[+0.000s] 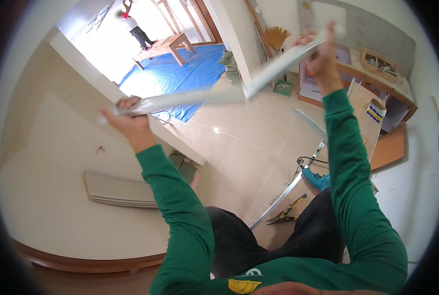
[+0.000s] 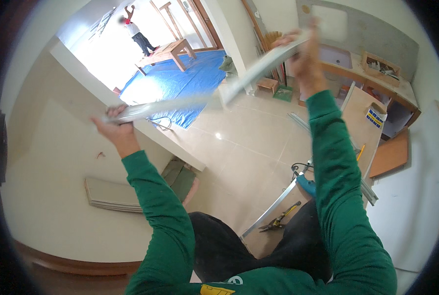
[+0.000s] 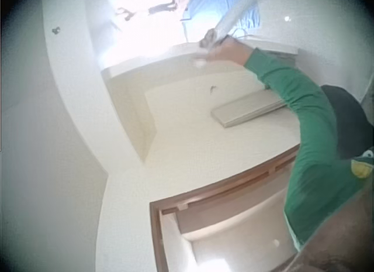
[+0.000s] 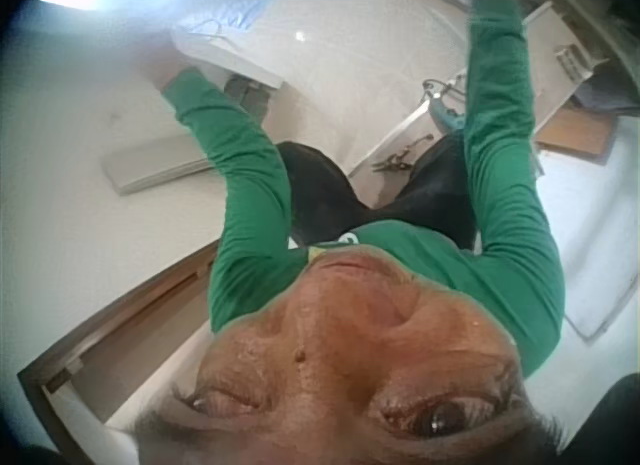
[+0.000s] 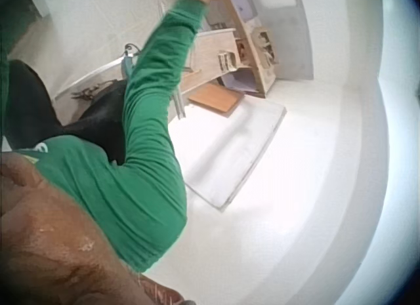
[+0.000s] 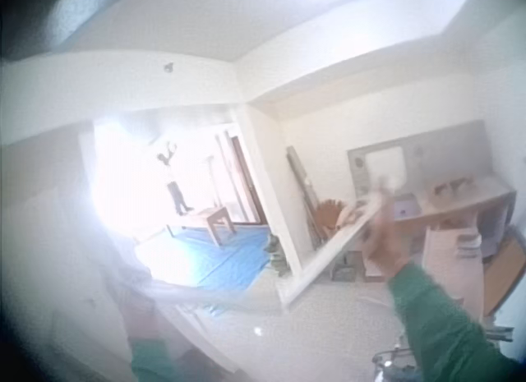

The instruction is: The person measures and marks a metal strip using a square and pencil, then cuts it with tin snips. The person then moves to a doorway and fits the cut strip into a ceiling channel.

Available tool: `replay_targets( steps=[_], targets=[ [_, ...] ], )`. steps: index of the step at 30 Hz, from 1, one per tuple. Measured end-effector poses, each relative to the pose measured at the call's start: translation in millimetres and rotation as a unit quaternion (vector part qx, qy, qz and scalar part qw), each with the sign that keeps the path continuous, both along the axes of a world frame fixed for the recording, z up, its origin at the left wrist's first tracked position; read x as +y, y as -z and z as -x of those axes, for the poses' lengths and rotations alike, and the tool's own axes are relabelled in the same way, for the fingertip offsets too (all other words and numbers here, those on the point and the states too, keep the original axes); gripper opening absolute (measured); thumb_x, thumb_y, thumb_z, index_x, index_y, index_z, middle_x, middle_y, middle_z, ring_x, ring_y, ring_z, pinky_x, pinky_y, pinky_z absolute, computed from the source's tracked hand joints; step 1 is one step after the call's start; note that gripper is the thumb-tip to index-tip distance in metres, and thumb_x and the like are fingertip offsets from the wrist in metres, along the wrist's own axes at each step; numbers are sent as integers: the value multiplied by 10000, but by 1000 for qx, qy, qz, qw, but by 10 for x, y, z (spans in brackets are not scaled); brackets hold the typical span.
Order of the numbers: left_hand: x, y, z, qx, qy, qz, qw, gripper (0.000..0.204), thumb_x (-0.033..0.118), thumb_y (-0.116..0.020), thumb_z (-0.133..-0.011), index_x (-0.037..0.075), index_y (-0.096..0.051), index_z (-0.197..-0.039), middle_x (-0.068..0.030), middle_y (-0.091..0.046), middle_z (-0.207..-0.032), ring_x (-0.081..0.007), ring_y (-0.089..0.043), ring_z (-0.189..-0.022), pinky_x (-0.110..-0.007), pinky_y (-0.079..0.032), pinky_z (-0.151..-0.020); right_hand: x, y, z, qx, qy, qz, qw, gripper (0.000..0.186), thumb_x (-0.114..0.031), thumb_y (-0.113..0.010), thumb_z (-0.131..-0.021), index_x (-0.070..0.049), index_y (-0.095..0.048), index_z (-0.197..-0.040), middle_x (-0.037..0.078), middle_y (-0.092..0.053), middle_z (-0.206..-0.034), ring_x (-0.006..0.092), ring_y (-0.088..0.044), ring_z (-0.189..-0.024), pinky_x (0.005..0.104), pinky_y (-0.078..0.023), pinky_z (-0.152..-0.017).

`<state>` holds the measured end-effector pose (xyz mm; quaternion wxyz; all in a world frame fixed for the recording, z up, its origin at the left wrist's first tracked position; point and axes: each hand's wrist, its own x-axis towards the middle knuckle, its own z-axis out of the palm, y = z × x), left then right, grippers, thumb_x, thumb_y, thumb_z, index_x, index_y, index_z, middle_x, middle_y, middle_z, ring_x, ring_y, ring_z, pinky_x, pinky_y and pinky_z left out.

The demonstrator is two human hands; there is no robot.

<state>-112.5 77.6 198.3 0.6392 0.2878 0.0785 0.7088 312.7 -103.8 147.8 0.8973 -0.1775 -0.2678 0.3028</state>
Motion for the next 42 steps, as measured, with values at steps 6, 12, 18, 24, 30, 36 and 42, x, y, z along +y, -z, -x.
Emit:
replay_targets(
  steps=[6, 12, 18, 24, 30, 36, 42],
  targets=[
    [-306, 1, -689, 115, 32, -39, 992, 652, 754, -640, -1025, 118, -512, -963, 31, -472, -781, -98, -442, -605, -265, -456, -574, 309, 49, 312, -163, -55, 60, 983, 341, -462, -640, -1112, -132, -628, -1024, -40, -524, -804, 55, -573, -724, 216, -517, -656],
    [-532, 63, -1124, 166, 61, -64, 982, 642, 758, -661, -1006, 136, -503, -999, 27, -446, -829, -91, -427, -652, -243, -430, -555, 458, 416, 491, -487, 51, 146, 860, 460, -391, -469, -1182, 0, -701, -1252, 156, -788, -1100, 335, -747, -1000, 450, -575, -1052],
    [-36, 177, 9, -30, -34, 54, 997, 685, 778, -468, -1084, 105, -483, -961, 7, -413, -748, -133, -428, -616, -323, -446, -644, -210, -80, -182, 93, 48, 29, 994, 415, -540, -573, -1141, -160, -530, -979, -47, -502, -771, 73, -499, -604, 304, -575, -730],
    [-466, 134, -983, 143, 111, -69, 981, 599, 694, -599, -1084, 120, -525, -934, 12, -430, -729, -134, -444, -586, -327, -436, -623, 148, 77, 366, -371, 27, 191, 908, 585, -499, -769, -999, 5, -743, -1294, 53, -680, -848, 160, -657, -770, 333, -572, -694],
    [-200, 18, -643, 85, 38, -86, 992, 648, 672, -607, -1061, 24, -605, -1048, -41, -601, -909, -126, -471, -649, -262, -473, -600, -57, -275, 1047, -596, 60, 235, 766, 785, -663, -848, -844, -2, -792, -1262, 274, -808, -1151, 345, -776, -1054, 430, -585, -938],
    [-27, -115, 16, 81, -22, -100, 991, 654, 754, -512, -1059, 125, -458, -887, 0, -418, -676, -124, -457, -621, -314, -492, -703, -87, -125, 939, -686, 48, 179, 704, 822, -633, -910, -806, 23, -745, -1273, 285, -764, -1137, 374, -781, -1008, 484, -612, -909],
    [-470, 453, -1179, 115, 139, -65, 981, 809, 921, -485, -966, 115, -447, -909, -1, -410, -691, -132, -469, -613, -318, -489, -707, -624, 763, 1015, -753, 110, 297, 577, 542, -390, -883, -877, -3, -658, -1182, 273, -679, -1174, 446, -751, -1025, 537, -596, -901]
  ],
)
